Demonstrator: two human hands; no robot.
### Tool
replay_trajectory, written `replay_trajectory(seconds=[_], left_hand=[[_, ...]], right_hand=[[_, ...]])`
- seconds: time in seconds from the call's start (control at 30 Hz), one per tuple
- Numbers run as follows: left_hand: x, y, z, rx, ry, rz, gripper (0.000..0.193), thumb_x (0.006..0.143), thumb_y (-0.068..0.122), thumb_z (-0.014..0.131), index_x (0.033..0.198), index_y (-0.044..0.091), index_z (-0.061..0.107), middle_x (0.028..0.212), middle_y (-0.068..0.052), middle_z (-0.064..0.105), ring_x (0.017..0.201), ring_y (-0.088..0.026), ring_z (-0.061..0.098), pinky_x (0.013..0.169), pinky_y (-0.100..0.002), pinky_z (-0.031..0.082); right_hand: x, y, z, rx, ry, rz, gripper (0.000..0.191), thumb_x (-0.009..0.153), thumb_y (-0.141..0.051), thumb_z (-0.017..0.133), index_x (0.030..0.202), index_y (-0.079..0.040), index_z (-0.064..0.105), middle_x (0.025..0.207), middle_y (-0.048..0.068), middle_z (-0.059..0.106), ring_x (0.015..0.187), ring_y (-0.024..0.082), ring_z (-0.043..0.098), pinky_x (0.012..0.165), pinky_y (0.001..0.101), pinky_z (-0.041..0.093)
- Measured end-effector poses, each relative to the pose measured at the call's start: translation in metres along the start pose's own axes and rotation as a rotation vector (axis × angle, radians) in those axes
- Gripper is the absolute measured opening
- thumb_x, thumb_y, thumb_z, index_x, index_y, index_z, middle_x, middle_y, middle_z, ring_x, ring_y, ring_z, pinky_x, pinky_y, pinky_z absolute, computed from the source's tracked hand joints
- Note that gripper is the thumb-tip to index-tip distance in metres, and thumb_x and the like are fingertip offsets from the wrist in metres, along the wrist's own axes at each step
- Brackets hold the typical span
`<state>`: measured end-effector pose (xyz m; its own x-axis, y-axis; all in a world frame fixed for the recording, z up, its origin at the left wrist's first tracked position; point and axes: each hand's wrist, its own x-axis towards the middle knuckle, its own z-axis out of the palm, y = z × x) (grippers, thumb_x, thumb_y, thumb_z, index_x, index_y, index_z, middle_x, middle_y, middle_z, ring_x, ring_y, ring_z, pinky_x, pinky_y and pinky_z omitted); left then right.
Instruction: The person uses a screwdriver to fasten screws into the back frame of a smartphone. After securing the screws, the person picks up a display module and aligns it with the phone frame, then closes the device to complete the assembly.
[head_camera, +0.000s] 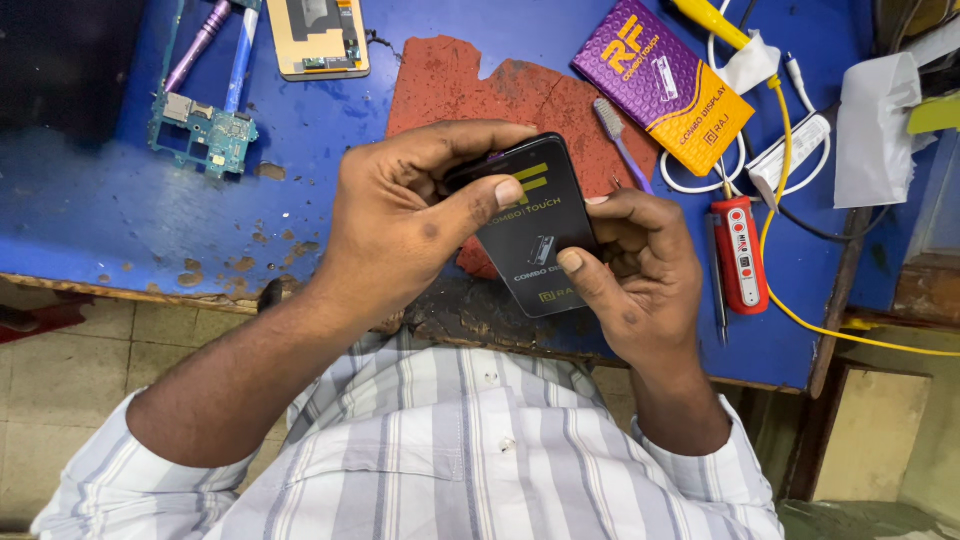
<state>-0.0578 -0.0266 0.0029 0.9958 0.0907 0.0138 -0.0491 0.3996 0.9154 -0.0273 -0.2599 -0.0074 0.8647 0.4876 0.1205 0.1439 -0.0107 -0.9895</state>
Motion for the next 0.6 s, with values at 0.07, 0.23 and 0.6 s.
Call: replay_trajectory(seconds=[0.07,0.23,0.6], left_hand=[[0.004,0.001,0.001,0.021,-0.005,0.0,0.032,0.1,0.001,0.072,0.131,-0.003,0.068,0.122,-0.011,0.075,0.113,-0.013,0.072,0.103,-0.029,0.062],[0.031,0.009,0.002,0.12,-0.126,0.165,0.03,0.103,-0.002,0.07,0.133,-0.004,0.068,0.124,-0.011,0.076,0.115,-0.012,0.072,0.107,-0.027,0.06],[0.1,0.01,0.007,0.132,-0.051,0.294,0.055,0.093,-0.007,0.075,0.14,-0.002,0.047,0.13,-0.007,0.061,0.101,-0.014,0.076,0.089,-0.025,0.063]], right_hand=[[0.001,0.0,-0.001,0.008,0.016,0.013,0.039,0.103,0.003,0.073,0.134,-0.001,0.05,0.115,0.013,0.069,0.104,0.012,0.07,0.091,0.0232,0.059],[0.017,-0.004,-0.01,0.015,0.042,-0.007,0.04,0.104,0.002,0.073,0.136,-0.003,0.048,0.116,0.013,0.07,0.105,0.013,0.07,0.094,0.0243,0.059],[0.071,0.005,-0.026,0.112,0.046,-0.01,0.045,0.107,0.001,0.069,0.143,-0.006,0.044,0.115,0.016,0.073,0.102,0.016,0.072,0.093,0.0278,0.061]])
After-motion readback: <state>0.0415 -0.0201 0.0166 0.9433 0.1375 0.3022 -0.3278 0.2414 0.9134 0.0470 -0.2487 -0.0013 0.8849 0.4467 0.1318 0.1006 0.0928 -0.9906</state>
